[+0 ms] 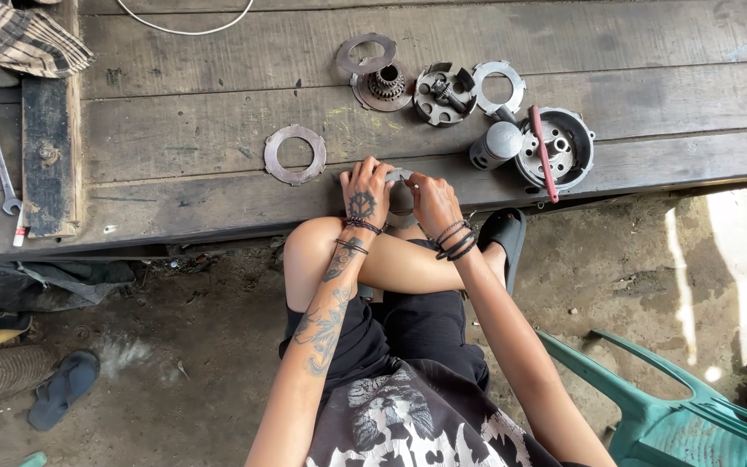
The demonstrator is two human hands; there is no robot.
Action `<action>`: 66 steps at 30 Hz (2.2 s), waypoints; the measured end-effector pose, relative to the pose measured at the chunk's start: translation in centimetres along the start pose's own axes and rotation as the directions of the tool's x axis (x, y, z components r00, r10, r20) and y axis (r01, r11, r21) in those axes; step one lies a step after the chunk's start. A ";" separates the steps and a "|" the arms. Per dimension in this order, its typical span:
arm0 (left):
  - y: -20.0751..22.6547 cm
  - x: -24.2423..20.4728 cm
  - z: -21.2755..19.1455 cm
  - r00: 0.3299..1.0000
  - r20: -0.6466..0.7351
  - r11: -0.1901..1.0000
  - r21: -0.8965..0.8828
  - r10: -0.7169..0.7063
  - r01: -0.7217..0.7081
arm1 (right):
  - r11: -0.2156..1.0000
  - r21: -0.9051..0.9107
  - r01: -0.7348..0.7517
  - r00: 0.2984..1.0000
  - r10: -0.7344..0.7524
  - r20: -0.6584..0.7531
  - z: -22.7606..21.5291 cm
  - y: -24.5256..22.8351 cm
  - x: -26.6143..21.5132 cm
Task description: The person sits at a wooden workbench and uses a small metal tool to scrape and clean the edges of a circular metal ring. They handle the ring with both hands, rotating it to work on different sections while other mechanical components rest on the table.
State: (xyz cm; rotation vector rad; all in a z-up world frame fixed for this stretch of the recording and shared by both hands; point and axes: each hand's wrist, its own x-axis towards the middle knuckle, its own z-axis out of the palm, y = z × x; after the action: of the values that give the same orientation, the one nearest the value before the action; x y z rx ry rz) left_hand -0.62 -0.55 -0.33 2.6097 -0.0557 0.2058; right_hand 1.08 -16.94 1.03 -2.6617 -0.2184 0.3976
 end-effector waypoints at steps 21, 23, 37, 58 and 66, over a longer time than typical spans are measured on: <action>0.0 0.1 -0.3 1.000 -0.014 0.999 -0.039 0.013 -0.013 | 0.999 0.015 -0.030 0.999 0.029 0.042 -1.0 -1.1 1.5; 0.2 -0.1 -0.4 1.000 -0.005 0.999 -0.033 0.008 -0.008 | 0.999 0.016 -0.043 0.998 0.042 0.047 -1.0 -1.1 0.7; 0.4 0.0 -1.2 1.000 0.006 1.000 0.000 0.017 -0.017 | 0.997 0.036 -0.071 0.996 0.069 0.063 0.0 -0.7 0.7; -0.4 0.0 0.0 1.000 -0.018 0.999 -0.048 0.024 -0.025 | 0.993 0.009 -0.119 0.991 0.119 0.056 -0.3 -1.7 0.1; -0.3 0.0 -0.2 0.999 -0.026 0.999 -0.034 0.033 -0.034 | 0.993 0.029 -0.118 0.991 0.116 0.064 -0.3 -1.2 0.3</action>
State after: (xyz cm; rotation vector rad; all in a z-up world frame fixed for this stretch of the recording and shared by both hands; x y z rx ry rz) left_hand -0.66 -0.24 -0.31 2.5726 -0.0928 0.2482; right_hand 1.35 -15.90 1.71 -2.6397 -0.0742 0.5176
